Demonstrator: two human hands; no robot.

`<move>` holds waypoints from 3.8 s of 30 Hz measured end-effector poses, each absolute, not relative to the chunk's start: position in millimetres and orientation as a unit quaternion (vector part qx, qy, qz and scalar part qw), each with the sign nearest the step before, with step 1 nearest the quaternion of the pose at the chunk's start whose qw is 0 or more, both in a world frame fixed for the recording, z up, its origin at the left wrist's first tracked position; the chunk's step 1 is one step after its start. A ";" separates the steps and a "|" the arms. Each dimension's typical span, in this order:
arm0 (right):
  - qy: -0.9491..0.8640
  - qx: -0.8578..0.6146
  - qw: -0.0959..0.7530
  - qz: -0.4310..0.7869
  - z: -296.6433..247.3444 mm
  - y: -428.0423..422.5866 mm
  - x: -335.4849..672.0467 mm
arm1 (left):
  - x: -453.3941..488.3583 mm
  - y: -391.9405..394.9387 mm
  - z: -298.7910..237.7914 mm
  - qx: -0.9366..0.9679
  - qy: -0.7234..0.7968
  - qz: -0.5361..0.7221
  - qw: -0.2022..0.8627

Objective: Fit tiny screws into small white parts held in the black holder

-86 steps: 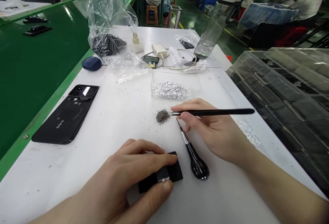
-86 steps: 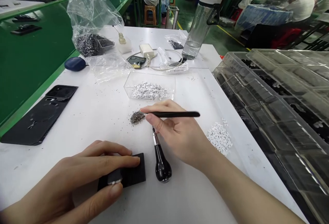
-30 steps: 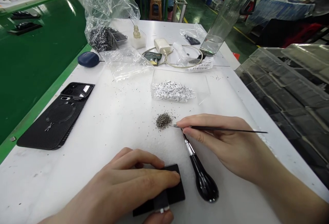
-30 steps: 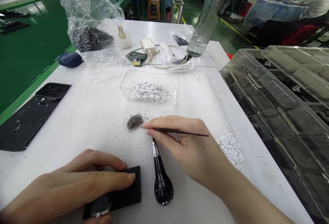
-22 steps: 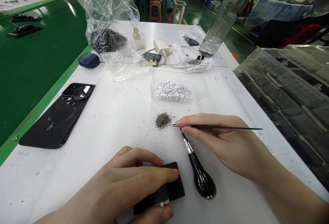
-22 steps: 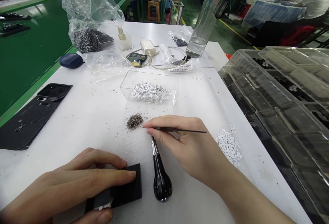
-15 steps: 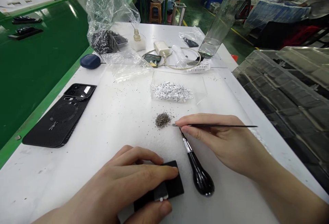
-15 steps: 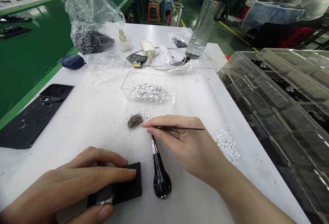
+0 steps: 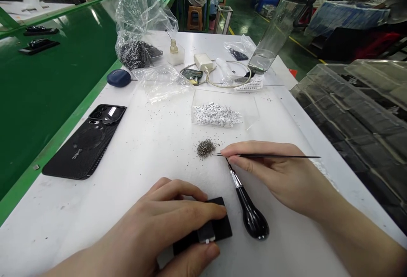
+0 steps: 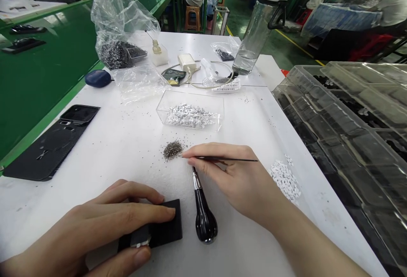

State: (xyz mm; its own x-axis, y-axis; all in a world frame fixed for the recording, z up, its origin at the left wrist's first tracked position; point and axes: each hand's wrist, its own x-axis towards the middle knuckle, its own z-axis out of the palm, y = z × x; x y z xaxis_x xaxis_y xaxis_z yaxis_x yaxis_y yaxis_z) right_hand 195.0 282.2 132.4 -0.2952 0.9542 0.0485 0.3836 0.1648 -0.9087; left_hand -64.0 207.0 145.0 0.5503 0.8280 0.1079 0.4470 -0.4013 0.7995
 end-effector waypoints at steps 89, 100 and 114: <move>-0.703 -0.504 0.310 0.395 132.6 282.8 197.6 | -62.8 209.4 141.5 0.817 0.370 0.252 0.363; -0.714 -0.500 0.298 0.388 132.6 282.0 198.9 | -59.7 207.8 135.9 0.778 0.371 0.299 0.409; -0.699 -0.471 0.380 0.380 145.8 275.5 201.6 | -60.1 208.8 145.3 0.798 0.377 0.263 0.390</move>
State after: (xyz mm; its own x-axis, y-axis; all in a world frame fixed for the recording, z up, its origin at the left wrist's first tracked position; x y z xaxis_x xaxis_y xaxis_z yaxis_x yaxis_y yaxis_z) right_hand 201.6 275.5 145.8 -0.2671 0.9480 0.1730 0.3701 0.2666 -0.8899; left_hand -60.1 208.8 145.3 0.5775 0.8066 0.1257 0.3965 -0.4117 0.8205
